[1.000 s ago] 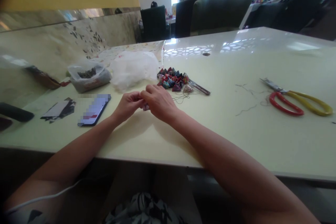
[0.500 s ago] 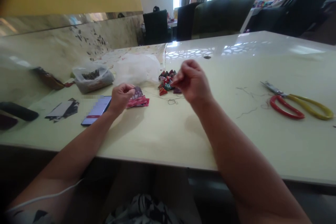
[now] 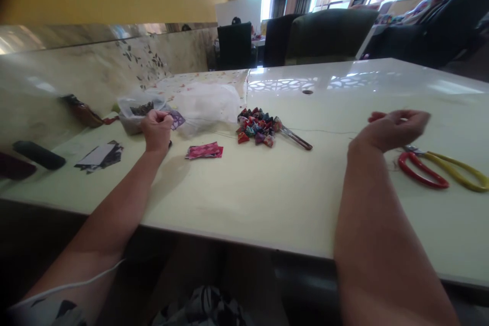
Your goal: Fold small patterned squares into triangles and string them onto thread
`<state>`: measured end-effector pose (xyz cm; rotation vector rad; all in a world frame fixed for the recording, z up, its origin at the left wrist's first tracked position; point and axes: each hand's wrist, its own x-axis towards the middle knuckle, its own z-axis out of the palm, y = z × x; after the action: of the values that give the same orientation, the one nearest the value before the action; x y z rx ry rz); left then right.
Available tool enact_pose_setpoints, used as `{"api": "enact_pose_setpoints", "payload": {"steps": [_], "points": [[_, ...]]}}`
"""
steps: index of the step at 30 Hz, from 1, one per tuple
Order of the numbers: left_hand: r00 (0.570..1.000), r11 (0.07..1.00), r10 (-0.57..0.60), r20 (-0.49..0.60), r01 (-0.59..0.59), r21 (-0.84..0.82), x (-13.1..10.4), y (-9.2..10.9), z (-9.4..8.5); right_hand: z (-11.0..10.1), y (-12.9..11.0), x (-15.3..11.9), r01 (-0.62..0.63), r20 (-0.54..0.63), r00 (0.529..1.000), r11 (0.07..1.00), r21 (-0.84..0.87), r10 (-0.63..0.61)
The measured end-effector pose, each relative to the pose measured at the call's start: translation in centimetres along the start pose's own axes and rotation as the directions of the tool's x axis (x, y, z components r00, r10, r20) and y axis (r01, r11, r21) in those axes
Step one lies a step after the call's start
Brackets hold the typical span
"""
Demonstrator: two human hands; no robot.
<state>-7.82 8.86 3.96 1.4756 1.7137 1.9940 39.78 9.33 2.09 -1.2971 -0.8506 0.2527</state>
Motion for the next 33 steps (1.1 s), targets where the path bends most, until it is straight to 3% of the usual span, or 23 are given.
{"api": "enact_pose_setpoints", "payload": {"steps": [1, 2, 3, 5, 7, 9, 11, 12, 13, 16, 18, 20, 23, 27, 28, 29, 33], "points": [[1.0, 1.0, 0.023, 0.006, -0.023, -0.003, -0.3, 0.4, 0.1, 1.0, -0.6, -0.8, -0.043, -0.194, 0.979, 0.996, 0.073, 0.056], [0.999, 0.999, 0.047, 0.015, -0.047, -0.006, -0.7, 0.9, 0.1, 2.2, -1.3, -1.9, -0.104, -0.25, 0.958, 0.982, 0.158, 0.141], [0.997, 0.997, 0.071, 0.024, -0.07, -0.01, -1.2, 1.4, 0.2, 3.4, -2.0, -3.0, -0.175, -0.146, 0.968, 0.966, 0.189, 0.204], [0.992, 0.993, 0.116, 0.041, -0.114, -0.034, -2.2, 2.5, 0.3, 5.7, -3.2, -5.5, -0.216, 0.132, 0.971, 0.968, 0.129, 0.199], [0.986, 0.987, 0.152, 0.065, -0.147, -0.07, -3.2, 3.3, 0.4, 7.4, -3.9, -7.9, -0.205, 0.364, 0.915, 0.978, 0.047, 0.175], [0.981, 0.981, 0.172, 0.087, -0.163, -0.1, -3.9, 3.9, 0.4, 8.5, -4.1, -9.8, -0.116, 0.65, 0.746, 0.989, -0.087, 0.145], [0.978, 0.976, 0.184, 0.094, -0.171, -0.131, -4.2, 4.0, 0.3, 9.1, -3.7, -11.1, 0.088, 0.845, 0.519, 0.975, -0.205, 0.13], [0.978, 0.972, 0.191, 0.086, -0.176, -0.155, -4.2, 4.0, 0.3, 9.3, -3.4, -11.4, 0.206, 0.886, 0.445, 0.949, -0.24, 0.128], [0.977, 0.965, 0.2, 0.069, -0.184, -0.186, -4.1, 4.0, 0.3, 9.4, -3.0, -11.4, 0.307, 0.896, 0.428, 0.913, -0.27, 0.121], [0.975, 0.938, 0.22, 0.006, -0.21, -0.276, -3.6, 3.8, 0.1, 9.6, -1.7, -10.4, 0.482, 0.844, 0.526, 0.782, -0.395, 0.103], [0.975, 0.926, 0.221, -0.035, -0.221, -0.305, -3.2, 3.8, 0.0, 9.3, -1.1, -9.2, 0.483, 0.795, 0.597, 0.743, -0.464, 0.108], [0.972, 0.916, 0.224, -0.071, -0.235, -0.324, -2.9, 4.0, -0.1, 9.0, -0.8, -8.4, 0.446, 0.768, 0.63, 0.757, -0.478, 0.114], [0.967, 0.891, 0.227, -0.114, -0.253, -0.376, -2.7, 4.2, -0.3, 9.0, -1.3, -8.8, 0.425, 0.795, 0.604, 0.818, -0.387, 0.063], [0.974, 0.877, 0.194, -0.118, -0.226, -0.424, -2.7, 4.2, -0.3, 10.5, -2.7, -12.3, 0.498, 0.911, 0.413, 0.837, -0.226, 0.0], [0.978, 0.888, 0.183, -0.104, -0.209, -0.409, -2.8, 4.1, -0.2, 11.1, -3.0, -13.3, 0.533, 0.917, 0.398, 0.81, -0.245, 0.015], [0.981, 0.9, 0.173, -0.09, -0.195, -0.391, -2.9, 4.0, -0.2, 11.6, -3.2, -14.0, 0.568, 0.911, 0.411, 0.77, -0.29, 0.04], [0.984, 0.898, 0.177, -0.019, -0.169, -0.407, -3.4, 3.9, 0.0, 12.4, -3.0, -14.1, 0.585, 0.811, 0.569, 0.627, -0.515, 0.135]]}}
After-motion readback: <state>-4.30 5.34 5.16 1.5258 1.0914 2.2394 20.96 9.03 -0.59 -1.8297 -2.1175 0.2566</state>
